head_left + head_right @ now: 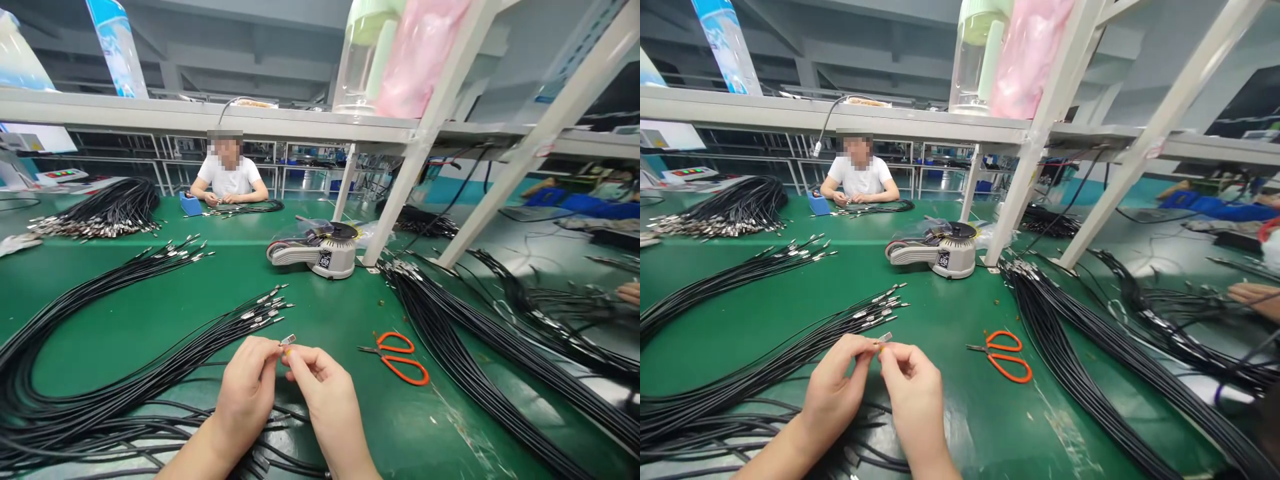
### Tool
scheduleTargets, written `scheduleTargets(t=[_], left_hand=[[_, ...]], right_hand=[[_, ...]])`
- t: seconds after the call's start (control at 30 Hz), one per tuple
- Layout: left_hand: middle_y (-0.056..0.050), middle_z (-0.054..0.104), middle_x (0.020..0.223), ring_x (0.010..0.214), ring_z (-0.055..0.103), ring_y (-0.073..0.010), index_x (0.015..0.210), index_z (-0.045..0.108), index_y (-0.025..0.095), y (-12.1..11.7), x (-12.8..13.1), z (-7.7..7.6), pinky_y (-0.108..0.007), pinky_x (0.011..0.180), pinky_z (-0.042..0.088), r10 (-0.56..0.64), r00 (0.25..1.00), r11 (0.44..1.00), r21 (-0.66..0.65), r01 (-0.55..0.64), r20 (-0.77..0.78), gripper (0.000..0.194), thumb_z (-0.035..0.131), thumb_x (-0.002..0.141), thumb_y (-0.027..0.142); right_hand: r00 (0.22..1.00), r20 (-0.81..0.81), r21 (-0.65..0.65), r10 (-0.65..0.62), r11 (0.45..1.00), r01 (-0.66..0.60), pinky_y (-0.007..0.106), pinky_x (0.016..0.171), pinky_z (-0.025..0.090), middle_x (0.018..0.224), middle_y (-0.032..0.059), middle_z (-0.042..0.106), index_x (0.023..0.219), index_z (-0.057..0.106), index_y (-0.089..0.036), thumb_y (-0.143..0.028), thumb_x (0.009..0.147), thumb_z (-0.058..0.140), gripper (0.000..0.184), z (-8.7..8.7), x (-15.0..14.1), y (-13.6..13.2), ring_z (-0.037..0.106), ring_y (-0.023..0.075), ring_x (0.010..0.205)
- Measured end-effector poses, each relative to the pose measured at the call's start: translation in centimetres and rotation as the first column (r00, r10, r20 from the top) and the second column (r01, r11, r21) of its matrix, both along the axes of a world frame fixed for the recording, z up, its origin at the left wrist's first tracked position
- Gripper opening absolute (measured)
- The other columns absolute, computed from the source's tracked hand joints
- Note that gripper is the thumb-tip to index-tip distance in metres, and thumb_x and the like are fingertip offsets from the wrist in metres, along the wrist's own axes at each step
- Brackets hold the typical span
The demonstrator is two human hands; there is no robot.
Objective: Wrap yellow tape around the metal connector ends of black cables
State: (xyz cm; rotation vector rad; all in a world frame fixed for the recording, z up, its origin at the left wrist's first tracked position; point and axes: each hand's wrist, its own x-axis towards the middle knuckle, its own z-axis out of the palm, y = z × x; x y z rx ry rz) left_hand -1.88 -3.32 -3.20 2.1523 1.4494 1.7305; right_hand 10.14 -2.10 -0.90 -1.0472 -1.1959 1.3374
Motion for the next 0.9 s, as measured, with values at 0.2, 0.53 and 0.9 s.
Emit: scheduleTargets(t=[0.2,0.53,0.9], left_hand=[[-0.003,0.063,0.083,0.077,0.058,-0.0131,0.096,0.055,0.020,-0.1,-0.1,0.4,-0.026,0.068,0.049,-0.005,0.999,0.999,0.041,0.007,-0.051,0.024,0.044,0.085,0.003],[-0.004,0.061,0.082,0.075,0.057,-0.0121,0.099,0.058,0.020,-0.1,-0.2,0.3,-0.024,0.066,0.049,0.042,0.997,0.993,0.112,-0.033,-0.072,0.028,0.044,0.083,0.001],[-0.004,0.063,0.082,0.075,0.058,-0.0120,0.102,0.059,0.020,-0.2,-0.1,0.5,-0.024,0.066,0.050,0.060,0.996,0.994,0.100,-0.053,-0.070,0.029,0.042,0.085,0.003]], right_hand=[[0.999,-0.009,-0.035,-0.039,0.999,0.038,0.031,0.069,0.049,0.070,0.0054,0.067,0.070,0.065,-0.013,-0.034,0.072,0.064,0.020,0.3,-0.8,0.1,0.061,0.0204,0.072],[0.997,-0.044,-0.055,-0.068,0.996,0.065,0.030,0.071,0.049,0.075,0.0057,0.069,0.067,0.063,-0.015,-0.029,0.071,0.063,0.015,1.0,-1.6,-0.3,0.062,0.0196,0.074],[0.997,-0.008,-0.028,-0.074,0.997,0.074,0.032,0.071,0.050,0.073,0.0057,0.068,0.067,0.064,-0.014,-0.034,0.069,0.066,0.020,1.0,-1.5,-0.2,0.062,0.0200,0.071]])
